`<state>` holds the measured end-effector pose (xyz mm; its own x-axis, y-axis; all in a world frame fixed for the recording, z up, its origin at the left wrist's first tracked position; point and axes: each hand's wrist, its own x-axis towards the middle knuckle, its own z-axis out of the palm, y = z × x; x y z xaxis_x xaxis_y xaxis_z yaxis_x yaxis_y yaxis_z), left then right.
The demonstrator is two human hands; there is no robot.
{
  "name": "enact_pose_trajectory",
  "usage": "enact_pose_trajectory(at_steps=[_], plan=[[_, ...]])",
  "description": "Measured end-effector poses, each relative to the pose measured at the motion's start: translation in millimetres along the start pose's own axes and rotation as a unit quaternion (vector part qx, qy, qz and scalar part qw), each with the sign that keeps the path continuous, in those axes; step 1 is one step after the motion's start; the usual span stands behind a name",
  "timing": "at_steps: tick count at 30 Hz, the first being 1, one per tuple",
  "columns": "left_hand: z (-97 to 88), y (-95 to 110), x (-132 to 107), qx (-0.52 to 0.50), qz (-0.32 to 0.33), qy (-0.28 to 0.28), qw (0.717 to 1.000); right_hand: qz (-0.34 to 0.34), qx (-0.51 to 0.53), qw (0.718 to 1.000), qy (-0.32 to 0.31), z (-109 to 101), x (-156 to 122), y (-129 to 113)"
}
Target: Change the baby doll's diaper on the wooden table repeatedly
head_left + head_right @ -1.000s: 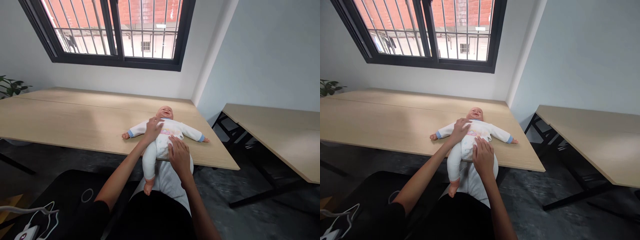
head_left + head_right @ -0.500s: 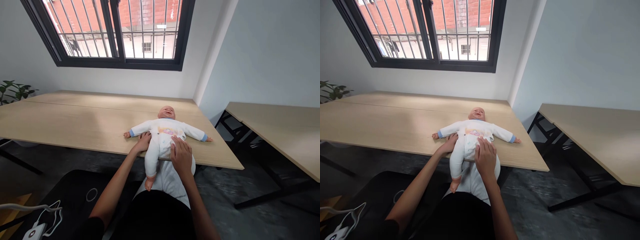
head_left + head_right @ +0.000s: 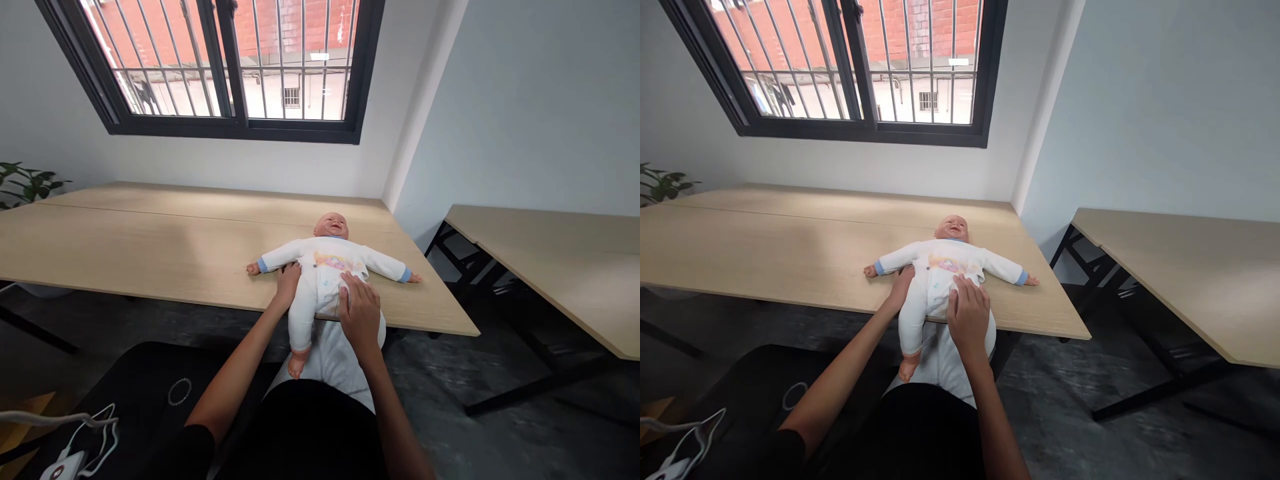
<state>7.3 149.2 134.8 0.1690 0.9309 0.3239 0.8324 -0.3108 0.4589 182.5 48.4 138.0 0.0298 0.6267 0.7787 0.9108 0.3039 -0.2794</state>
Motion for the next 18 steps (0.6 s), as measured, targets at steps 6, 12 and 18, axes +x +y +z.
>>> enact_pose_trajectory(at_steps=[6,12,18], plan=[[-22.9,4,-23,0.051,-0.048,0.005,0.998,0.002,0.0,1.0,-0.003,0,0,-1],[-31.5,-3,-23,0.048,-0.093,0.031,0.994,0.002,-0.006,1.0,0.001,0,1,-1],[-27.5,-4,-7,0.009,-0.086,0.047,0.995,-0.006,-0.014,1.0,0.004,0,1,-2]])
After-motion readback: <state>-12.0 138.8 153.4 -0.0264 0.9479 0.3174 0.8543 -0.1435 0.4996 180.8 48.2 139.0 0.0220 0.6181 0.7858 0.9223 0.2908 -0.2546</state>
